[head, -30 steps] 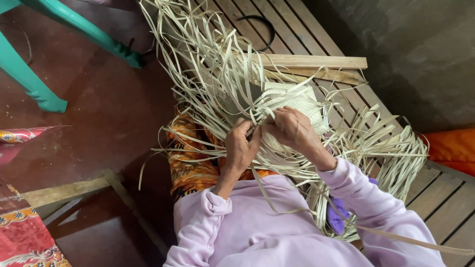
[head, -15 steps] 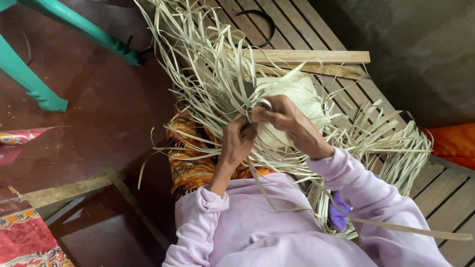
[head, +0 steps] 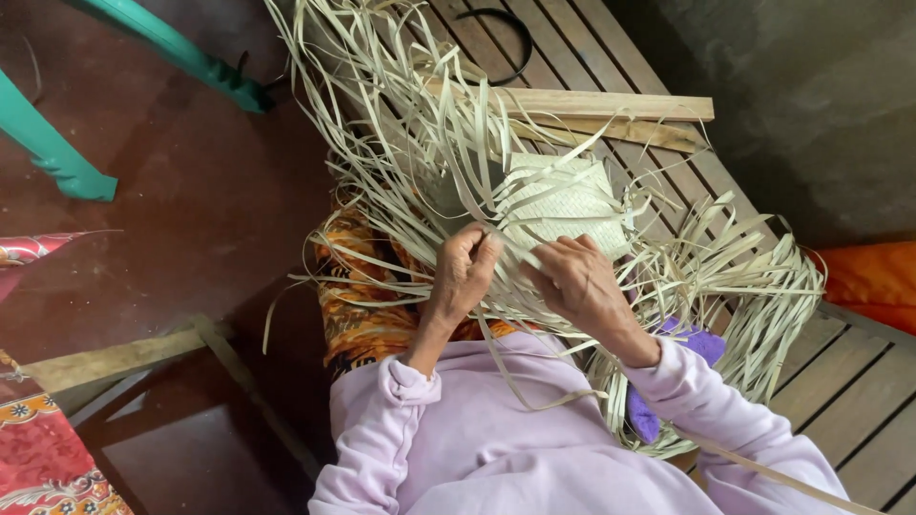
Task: A person is weaving a hat using dried plant fibers, meticulously tucking and pulling strands to form the structure.
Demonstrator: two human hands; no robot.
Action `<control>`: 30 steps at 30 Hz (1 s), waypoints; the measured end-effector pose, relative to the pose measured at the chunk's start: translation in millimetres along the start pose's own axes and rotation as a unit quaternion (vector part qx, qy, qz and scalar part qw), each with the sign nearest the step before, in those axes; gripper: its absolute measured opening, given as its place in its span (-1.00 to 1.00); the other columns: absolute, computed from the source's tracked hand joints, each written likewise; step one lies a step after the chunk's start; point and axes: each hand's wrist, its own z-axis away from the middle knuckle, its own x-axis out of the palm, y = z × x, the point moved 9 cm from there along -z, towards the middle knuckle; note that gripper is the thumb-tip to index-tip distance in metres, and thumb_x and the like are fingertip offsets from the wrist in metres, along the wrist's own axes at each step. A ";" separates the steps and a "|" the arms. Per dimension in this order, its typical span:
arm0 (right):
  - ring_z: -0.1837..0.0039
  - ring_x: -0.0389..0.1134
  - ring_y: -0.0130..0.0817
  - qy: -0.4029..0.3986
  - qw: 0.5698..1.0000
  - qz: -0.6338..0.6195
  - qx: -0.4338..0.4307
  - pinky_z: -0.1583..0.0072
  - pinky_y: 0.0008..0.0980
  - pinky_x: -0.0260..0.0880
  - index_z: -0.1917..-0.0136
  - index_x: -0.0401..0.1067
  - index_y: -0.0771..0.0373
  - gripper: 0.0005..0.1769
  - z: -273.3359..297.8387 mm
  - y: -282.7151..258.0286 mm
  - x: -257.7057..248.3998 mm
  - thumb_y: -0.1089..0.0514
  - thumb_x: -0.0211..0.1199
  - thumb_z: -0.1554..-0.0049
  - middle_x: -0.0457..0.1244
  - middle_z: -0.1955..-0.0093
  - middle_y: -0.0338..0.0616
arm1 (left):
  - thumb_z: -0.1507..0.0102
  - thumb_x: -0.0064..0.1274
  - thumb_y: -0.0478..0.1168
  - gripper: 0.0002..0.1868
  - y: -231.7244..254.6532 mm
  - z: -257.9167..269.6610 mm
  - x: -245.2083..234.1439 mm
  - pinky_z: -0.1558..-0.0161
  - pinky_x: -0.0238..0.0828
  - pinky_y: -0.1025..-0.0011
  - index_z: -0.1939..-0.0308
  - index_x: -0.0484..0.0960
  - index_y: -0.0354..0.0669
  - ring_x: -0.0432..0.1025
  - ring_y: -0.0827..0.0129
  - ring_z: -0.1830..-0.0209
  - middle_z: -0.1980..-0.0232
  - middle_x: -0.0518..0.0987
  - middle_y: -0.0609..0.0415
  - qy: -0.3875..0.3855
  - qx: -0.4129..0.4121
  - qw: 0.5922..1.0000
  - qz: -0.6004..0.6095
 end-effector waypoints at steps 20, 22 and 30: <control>0.30 0.19 -0.25 -0.026 0.869 -0.443 0.218 0.11 -0.28 0.23 0.22 0.37 0.34 -0.82 -66.6 -47.6 -57.5 0.21 0.06 -0.16 0.14 0.39 -0.11 | -0.28 -0.07 -0.25 -0.82 28.6 2.2 8.7 0.37 0.39 0.18 0.38 0.42 -0.28 0.43 -0.17 0.37 0.45 0.37 -0.19 0.032 0.121 0.975 -0.182; 0.32 0.19 -0.28 -0.014 0.863 -0.455 0.218 0.13 -0.31 0.22 0.23 0.37 0.34 -0.83 -72.8 -48.4 -62.3 0.21 0.07 -0.15 0.14 0.41 -0.10 | -0.26 -0.04 -0.23 -0.83 20.3 1.4 7.9 0.39 0.37 0.13 0.38 0.43 -0.24 0.43 -0.16 0.39 0.46 0.38 -0.17 0.037 0.122 0.968 -0.217; 0.41 0.17 -0.47 0.059 0.829 -0.510 0.223 0.24 -0.50 0.15 0.28 0.38 0.34 -0.86 -65.7 -28.5 -108.9 0.22 0.16 -0.06 0.16 0.49 -0.07 | -0.19 -0.18 -0.21 -0.76 -0.4 -8.6 6.0 0.46 0.35 0.29 0.59 0.33 -0.12 0.42 0.01 0.53 0.60 0.32 -0.03 0.040 0.104 0.960 -0.259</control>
